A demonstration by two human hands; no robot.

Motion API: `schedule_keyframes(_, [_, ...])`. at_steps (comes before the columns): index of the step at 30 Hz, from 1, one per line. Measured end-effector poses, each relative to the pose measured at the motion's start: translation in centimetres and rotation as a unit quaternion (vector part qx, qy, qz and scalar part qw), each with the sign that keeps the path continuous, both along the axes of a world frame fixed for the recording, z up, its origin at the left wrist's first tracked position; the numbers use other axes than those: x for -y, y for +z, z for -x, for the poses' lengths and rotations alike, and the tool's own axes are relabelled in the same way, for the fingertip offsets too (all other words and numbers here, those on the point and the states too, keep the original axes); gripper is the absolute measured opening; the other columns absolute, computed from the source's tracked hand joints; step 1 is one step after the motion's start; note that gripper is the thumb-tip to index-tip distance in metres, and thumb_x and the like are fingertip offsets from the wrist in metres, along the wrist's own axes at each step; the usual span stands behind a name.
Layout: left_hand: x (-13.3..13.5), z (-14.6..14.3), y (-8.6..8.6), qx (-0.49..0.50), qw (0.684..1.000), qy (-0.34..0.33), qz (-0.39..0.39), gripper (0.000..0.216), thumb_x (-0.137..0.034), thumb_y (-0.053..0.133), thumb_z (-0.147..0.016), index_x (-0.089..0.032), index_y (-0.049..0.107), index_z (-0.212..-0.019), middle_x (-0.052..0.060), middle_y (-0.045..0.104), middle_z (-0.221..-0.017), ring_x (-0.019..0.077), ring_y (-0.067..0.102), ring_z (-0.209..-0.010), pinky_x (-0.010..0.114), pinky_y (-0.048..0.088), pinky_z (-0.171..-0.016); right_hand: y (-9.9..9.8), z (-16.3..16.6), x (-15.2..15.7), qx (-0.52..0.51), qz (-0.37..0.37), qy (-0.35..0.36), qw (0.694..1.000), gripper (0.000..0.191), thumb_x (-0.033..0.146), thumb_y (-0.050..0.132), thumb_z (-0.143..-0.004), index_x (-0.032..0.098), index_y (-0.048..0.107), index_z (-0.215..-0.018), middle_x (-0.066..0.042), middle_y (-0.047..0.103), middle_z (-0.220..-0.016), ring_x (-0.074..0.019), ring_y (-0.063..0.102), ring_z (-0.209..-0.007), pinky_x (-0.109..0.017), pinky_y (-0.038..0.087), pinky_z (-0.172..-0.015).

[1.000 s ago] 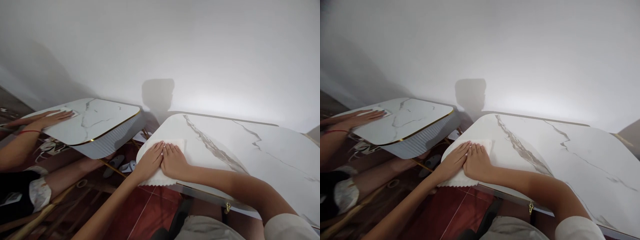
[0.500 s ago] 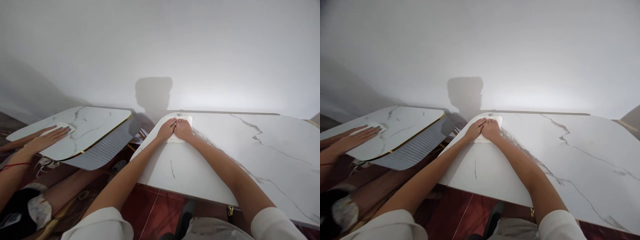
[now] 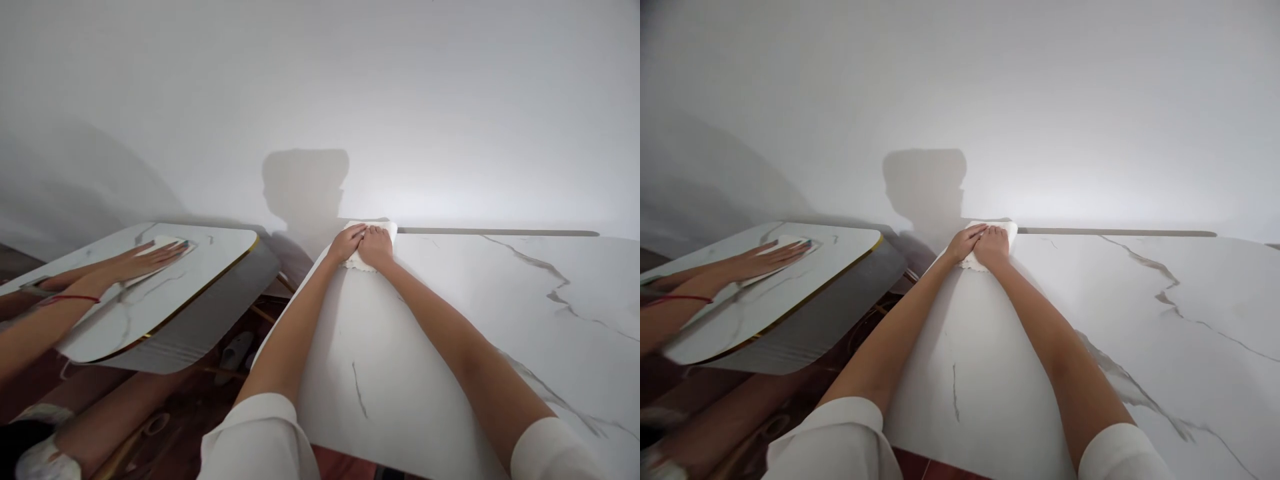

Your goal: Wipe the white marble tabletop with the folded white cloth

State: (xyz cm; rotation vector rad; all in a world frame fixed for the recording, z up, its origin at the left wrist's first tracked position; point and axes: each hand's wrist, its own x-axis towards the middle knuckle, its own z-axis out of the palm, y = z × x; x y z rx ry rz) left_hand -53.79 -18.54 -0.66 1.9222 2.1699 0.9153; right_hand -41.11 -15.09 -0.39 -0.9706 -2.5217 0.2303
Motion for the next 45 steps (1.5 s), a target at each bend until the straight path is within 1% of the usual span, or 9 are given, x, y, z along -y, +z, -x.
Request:
schedule_keyframes(5, [-0.4, 0.5, -0.2, -0.041, 0.999, -0.011, 0.019, 0.050, -0.027, 0.033, -0.088, -0.013, 0.053, -0.132, 0.007, 0.049, -0.142, 0.0170, 0.043, -0.133, 0.031, 0.030, -0.114, 0.1, -0.1, 0.3, 0.011, -0.014, -0.016, 1.000, 0.049, 0.018, 0.029, -0.095, -0.003, 0.044, -0.137, -0.021, 0.047, -0.141, -0.0299, 0.038, -0.132, -0.042, 0.024, -0.108])
schedule_keyframes(10, [1.9, -0.5, -0.3, -0.131, 0.990, -0.039, 0.025, 0.049, -0.023, 0.028, -0.091, -0.015, 0.047, -0.136, 0.007, 0.045, -0.146, 0.0174, 0.038, -0.136, 0.036, 0.028, -0.116, 0.3, -1.7, 2.8, 0.020, -0.030, 0.000, 0.999, 0.049, 0.016, 0.032, -0.094, -0.005, 0.041, -0.138, -0.023, 0.045, -0.142, -0.0298, 0.037, -0.133, -0.042, 0.024, -0.108])
schedule_keyframes(15, [7.5, -1.3, -0.6, -0.164, 0.984, -0.066, 0.021, 0.049, -0.024, 0.029, -0.091, -0.015, 0.045, -0.137, 0.008, 0.044, -0.147, 0.0182, 0.035, -0.138, 0.039, 0.027, -0.117, 0.4, -3.6, 7.9, 0.014, -0.042, 0.020, 0.999, 0.050, 0.017, 0.032, -0.095, -0.007, 0.040, -0.138, -0.026, 0.044, -0.142, -0.0319, 0.037, -0.132, -0.044, 0.022, -0.108])
schedule_keyframes(21, [16.8, -3.6, -1.2, -0.180, 0.983, -0.031, 0.020, 0.052, -0.025, 0.026, -0.091, -0.014, 0.043, -0.139, 0.010, 0.043, -0.147, 0.0193, 0.035, -0.138, 0.042, 0.026, -0.117, 0.5, -6.0, 15.5, 0.013, -0.043, 0.076, 0.996, 0.051, 0.016, 0.031, -0.093, -0.009, 0.041, -0.137, -0.027, 0.044, -0.141, -0.0355, 0.037, -0.132, -0.047, 0.022, -0.108])
schedule_keyframes(26, [23.5, -7.9, -1.7, -0.214, 0.977, 0.009, 0.024, 0.053, -0.025, 0.025, -0.091, -0.012, 0.042, -0.140, 0.012, 0.043, -0.146, 0.0211, 0.036, -0.137, 0.043, 0.028, -0.117, 0.6, -10.0, 20.3, 0.011, -0.030, 0.140, 0.990, 0.051, 0.018, 0.035, -0.093, -0.005, 0.041, -0.138, -0.025, 0.043, -0.143, -0.0351, 0.037, -0.133, -0.049, 0.024, -0.109])
schedule_keyframes(30, [25.9, -12.5, -2.1, -0.227, 0.972, 0.052, 0.028, 0.054, -0.024, 0.026, -0.090, -0.014, 0.040, -0.141, 0.012, 0.043, -0.146, 0.0212, 0.037, -0.137, 0.043, 0.028, -0.116, 0.8, -14.3, 21.6, 0.023, -0.011, 0.183, 0.983, 0.054, 0.018, 0.036, -0.092, -0.007, 0.039, -0.139, -0.024, 0.040, -0.145, -0.0349, 0.035, -0.135, -0.047, 0.022, -0.112])
schedule_keyframes(33, [25.5, -15.8, -2.3, -0.223, 0.972, 0.069, 0.029, 0.054, -0.025, 0.027, -0.091, -0.015, 0.038, -0.142, 0.011, 0.042, -0.147, 0.0222, 0.035, -0.138, 0.044, 0.030, -0.115, 0.9, -17.3, 21.1, 0.033, -0.001, 0.193, 0.981, 0.054, 0.019, 0.036, -0.092, -0.007, 0.040, -0.139, -0.024, 0.039, -0.146, -0.0341, 0.033, -0.136, -0.045, 0.020, -0.113])
schedule_keyframes(37, [22.5, -18.6, -2.1, -0.211, 0.974, 0.070, 0.046, 0.053, -0.027, 0.027, -0.092, -0.012, 0.039, -0.141, 0.013, 0.040, -0.148, 0.0244, 0.033, -0.139, 0.045, 0.029, -0.114, 0.9, -19.8, 18.6, 0.053, -0.006, 0.179, 0.982, 0.055, 0.020, 0.036, -0.091, -0.006, 0.039, -0.140, -0.023, 0.041, -0.145, -0.0320, 0.034, -0.136, -0.045, 0.020, -0.113])
schedule_keyframes(45, [11.6, -17.7, -0.6, -0.146, 0.987, 0.058, 0.015, 0.048, -0.025, 0.032, -0.091, -0.015, 0.048, -0.135, 0.008, 0.047, -0.144, 0.0214, 0.039, -0.136, 0.040, 0.030, -0.115, 0.7, -18.1, 8.9, 0.045, -0.056, 0.140, 0.988, 0.047, 0.016, 0.034, -0.091, 0.000, 0.048, -0.133, -0.019, 0.053, -0.135, -0.0278, 0.045, -0.124, -0.039, 0.030, -0.104])
